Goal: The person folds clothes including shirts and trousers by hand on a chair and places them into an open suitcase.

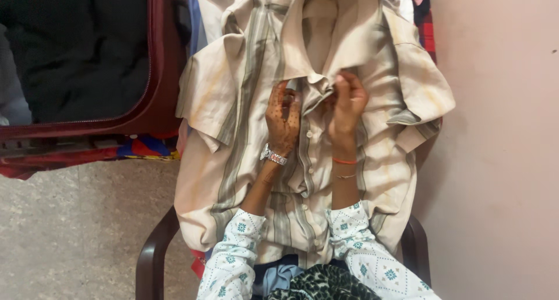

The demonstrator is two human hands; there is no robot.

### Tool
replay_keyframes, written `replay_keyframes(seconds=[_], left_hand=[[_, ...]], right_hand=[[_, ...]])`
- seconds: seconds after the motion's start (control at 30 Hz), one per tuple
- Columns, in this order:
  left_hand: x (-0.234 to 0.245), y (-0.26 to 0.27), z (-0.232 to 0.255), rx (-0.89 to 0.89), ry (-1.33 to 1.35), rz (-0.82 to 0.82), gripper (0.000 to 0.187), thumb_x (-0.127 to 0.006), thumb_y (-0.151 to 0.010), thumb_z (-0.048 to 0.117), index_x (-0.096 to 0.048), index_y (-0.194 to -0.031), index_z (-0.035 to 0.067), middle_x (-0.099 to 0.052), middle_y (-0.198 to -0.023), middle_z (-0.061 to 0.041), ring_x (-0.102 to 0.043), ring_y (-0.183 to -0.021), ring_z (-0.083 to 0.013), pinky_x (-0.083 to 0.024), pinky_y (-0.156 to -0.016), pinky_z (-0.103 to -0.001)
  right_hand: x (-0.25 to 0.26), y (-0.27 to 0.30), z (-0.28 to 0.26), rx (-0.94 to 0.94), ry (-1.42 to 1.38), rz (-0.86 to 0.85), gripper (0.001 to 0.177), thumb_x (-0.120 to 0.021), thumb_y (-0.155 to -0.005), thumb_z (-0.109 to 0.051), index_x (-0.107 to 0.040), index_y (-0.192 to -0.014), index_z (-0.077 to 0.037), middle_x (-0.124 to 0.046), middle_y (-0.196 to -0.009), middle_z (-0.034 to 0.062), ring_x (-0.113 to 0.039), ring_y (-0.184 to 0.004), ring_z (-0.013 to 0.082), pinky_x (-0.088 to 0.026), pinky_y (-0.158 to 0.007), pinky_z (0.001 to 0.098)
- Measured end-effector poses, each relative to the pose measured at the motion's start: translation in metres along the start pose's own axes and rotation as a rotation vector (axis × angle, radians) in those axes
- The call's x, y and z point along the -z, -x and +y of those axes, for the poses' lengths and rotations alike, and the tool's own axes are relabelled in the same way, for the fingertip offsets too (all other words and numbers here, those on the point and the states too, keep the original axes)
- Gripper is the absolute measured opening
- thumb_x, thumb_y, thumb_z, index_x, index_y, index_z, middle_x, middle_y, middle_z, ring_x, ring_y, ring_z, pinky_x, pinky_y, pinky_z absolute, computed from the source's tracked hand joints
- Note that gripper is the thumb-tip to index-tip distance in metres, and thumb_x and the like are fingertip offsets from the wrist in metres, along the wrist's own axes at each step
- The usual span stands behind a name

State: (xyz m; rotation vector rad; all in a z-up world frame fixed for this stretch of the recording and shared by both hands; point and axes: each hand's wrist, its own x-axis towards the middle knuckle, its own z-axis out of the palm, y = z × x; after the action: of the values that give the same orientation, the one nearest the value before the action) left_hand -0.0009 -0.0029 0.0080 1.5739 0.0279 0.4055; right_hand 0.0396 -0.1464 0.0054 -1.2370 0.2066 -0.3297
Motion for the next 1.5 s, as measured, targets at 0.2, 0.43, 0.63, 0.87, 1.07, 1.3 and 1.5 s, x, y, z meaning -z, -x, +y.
replay_keyframes(seconds=[0.2,0.43,0.63,0.87,1.07,1.3,1.5], left_hand=[[-0.025,-0.02,0.037,-0.335,-0.284,-0.072,0.03,-0.059,-0.101,0.002,-0.063,-0.131,0.002,-0.065,-0.133,-0.014,-0.062,-0.123,-0.0345,-0.051,-0.105,-0.043],[-0.06,-0.059,0.017,-0.327,-0.497,-0.193,0.014,-0.072,-0.09,0.01,-0.07,-0.103,0.006,-0.066,-0.11,-0.013,-0.063,-0.104,-0.0338,-0.052,-0.092,-0.043],[-0.059,-0.053,0.013,-0.358,-0.673,-0.175,0.015,-0.08,-0.082,0.015,-0.07,-0.09,0.009,-0.064,-0.094,-0.01,-0.063,-0.091,-0.0305,-0.054,-0.08,-0.042],[-0.048,-0.036,0.0,-0.439,-0.656,-0.168,0.014,-0.075,-0.084,0.006,-0.068,-0.096,0.008,-0.066,-0.096,-0.009,-0.064,-0.093,-0.0296,-0.055,-0.083,-0.04],[-0.05,-0.031,0.002,-0.562,-0.876,-0.227,0.017,-0.066,-0.086,0.001,-0.065,-0.102,0.0,-0.065,-0.104,-0.017,-0.065,-0.099,-0.0317,-0.057,-0.086,-0.038],[-0.038,-0.046,0.044,-0.433,-0.824,-0.277,0.04,-0.077,-0.074,0.03,-0.063,-0.095,-0.002,-0.065,-0.097,-0.019,-0.066,-0.089,-0.0343,-0.055,-0.077,-0.043],[-0.04,-0.055,0.077,-0.161,-0.603,-0.18,0.02,-0.071,-0.094,0.023,-0.07,-0.086,0.004,-0.071,-0.085,-0.014,-0.069,-0.079,-0.0321,-0.053,-0.077,-0.045]], right_hand=[[0.05,0.003,0.005,-0.254,-0.453,0.035,0.016,-0.072,-0.099,-0.019,-0.06,-0.103,-0.009,-0.061,-0.08,0.0033,-0.062,-0.073,0.0156,-0.048,-0.058,0.0297],[0.038,0.017,-0.032,-0.33,-0.448,-0.004,0.019,-0.066,-0.096,-0.027,-0.06,-0.1,-0.009,-0.071,-0.089,0.0047,-0.063,-0.068,0.015,-0.042,-0.049,0.0268],[0.033,0.012,-0.029,-0.269,-0.357,-0.016,0.025,-0.073,-0.098,-0.029,-0.063,-0.097,-0.006,-0.069,-0.081,0.0049,-0.058,-0.056,0.0114,-0.037,-0.042,0.0242],[0.039,0.007,-0.005,-0.291,-0.264,-0.013,0.013,-0.078,-0.092,-0.01,-0.071,-0.097,-0.001,-0.064,-0.068,0.0043,-0.052,-0.047,0.0095,-0.036,-0.039,0.0239],[0.05,0.006,-0.009,-0.381,-0.277,-0.09,0.011,-0.078,-0.089,-0.004,-0.067,-0.089,-0.004,-0.064,-0.07,0.0017,-0.053,-0.048,0.0086,-0.033,-0.037,0.0236],[0.058,0.012,-0.017,-0.36,-0.276,-0.174,0.016,-0.078,-0.091,-0.005,-0.062,-0.086,-0.006,-0.057,-0.063,-0.0018,-0.052,-0.046,0.0068,-0.033,-0.036,0.0219],[0.046,0.03,-0.047,-0.139,-0.153,-0.165,0.012,-0.075,-0.093,-0.008,-0.064,-0.09,-0.004,-0.072,-0.074,0.0081,-0.062,-0.053,0.0116,-0.044,-0.046,0.0234]])
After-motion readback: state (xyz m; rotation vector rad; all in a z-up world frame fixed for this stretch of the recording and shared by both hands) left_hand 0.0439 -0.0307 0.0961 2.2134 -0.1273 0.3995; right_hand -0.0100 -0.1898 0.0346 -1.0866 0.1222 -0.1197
